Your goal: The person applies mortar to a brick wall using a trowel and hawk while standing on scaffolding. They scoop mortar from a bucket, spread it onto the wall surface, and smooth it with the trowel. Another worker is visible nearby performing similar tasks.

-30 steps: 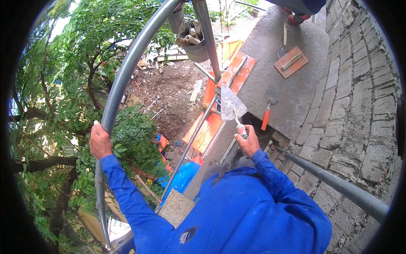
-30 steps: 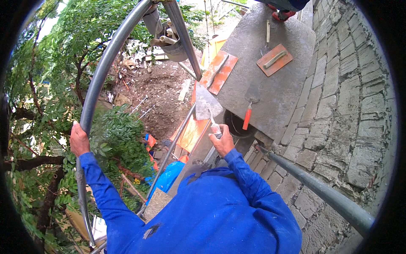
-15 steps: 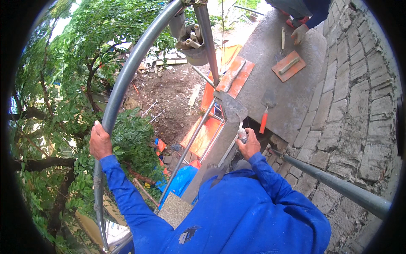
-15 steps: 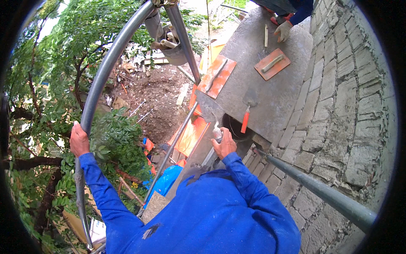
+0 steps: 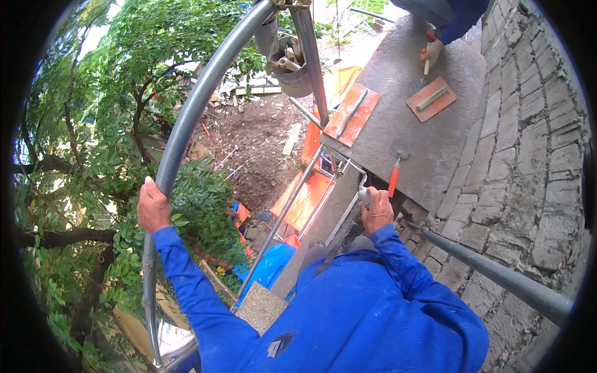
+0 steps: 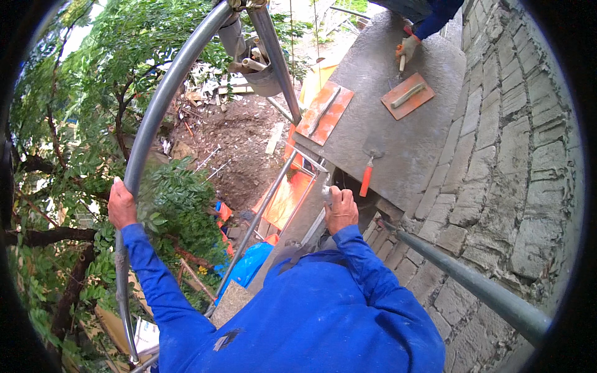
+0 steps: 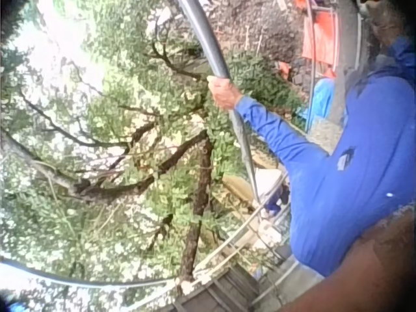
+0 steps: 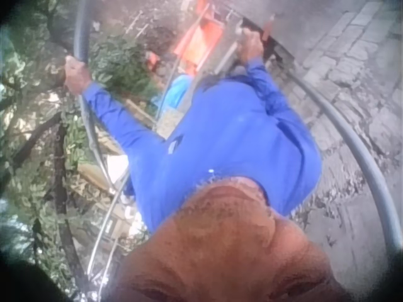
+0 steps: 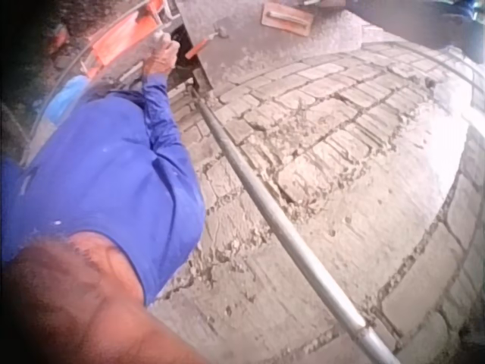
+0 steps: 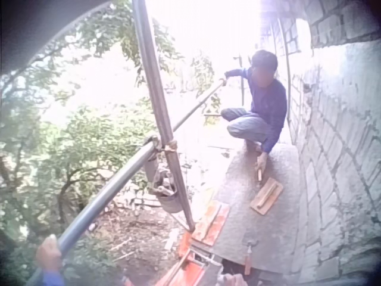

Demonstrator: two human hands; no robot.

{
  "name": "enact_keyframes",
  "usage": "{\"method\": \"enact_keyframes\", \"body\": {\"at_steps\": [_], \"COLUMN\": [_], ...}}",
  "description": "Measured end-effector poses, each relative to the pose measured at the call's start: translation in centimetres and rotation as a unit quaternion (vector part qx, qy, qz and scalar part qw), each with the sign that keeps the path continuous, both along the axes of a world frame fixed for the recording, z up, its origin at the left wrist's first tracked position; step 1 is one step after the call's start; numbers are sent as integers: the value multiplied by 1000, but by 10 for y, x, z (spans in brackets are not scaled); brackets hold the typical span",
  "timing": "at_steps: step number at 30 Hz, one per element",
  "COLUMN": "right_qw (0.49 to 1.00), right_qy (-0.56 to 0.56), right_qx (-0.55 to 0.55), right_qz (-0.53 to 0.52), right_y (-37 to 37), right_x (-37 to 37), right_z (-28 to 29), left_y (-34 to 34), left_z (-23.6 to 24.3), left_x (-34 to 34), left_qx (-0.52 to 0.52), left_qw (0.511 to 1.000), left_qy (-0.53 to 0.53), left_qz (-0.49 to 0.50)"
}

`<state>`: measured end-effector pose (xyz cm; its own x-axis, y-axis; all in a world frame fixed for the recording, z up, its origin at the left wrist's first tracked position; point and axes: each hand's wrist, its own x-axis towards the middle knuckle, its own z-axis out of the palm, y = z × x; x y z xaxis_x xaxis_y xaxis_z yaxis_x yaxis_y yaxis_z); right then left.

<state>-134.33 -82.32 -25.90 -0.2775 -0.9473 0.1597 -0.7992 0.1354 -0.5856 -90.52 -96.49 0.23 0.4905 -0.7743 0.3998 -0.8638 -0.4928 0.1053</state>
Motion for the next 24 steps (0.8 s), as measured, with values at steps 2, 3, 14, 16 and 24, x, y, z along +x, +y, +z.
{"method": "enact_keyframes", "body": {"at_steps": [2,3,14,16,24], "right_qw": [1000,1000,1000,1000,1000], "right_qy": [11,14,14,15,10], "right_qx": [-1,-1,19,26,27], "right_qz": [-2,-2,-1,-3,0], "right_y": [-1,-1,-2,-2,-1], "right_x": [0,-1,-4,-5,-5], "right_z": [1,1,2,0,3], "left_y": [0,0,1,1,0], "left_z": [1,2,1,1,-2], "left_x": [-1,-2,-1,-1,2], "left_qx": [3,4,4,3,-2], "left_qw": [1000,1000,1000,1000,1000], "left_qy": [-2,-2,6,7,-2], "left_qz": [3,4,8,7,4]}}
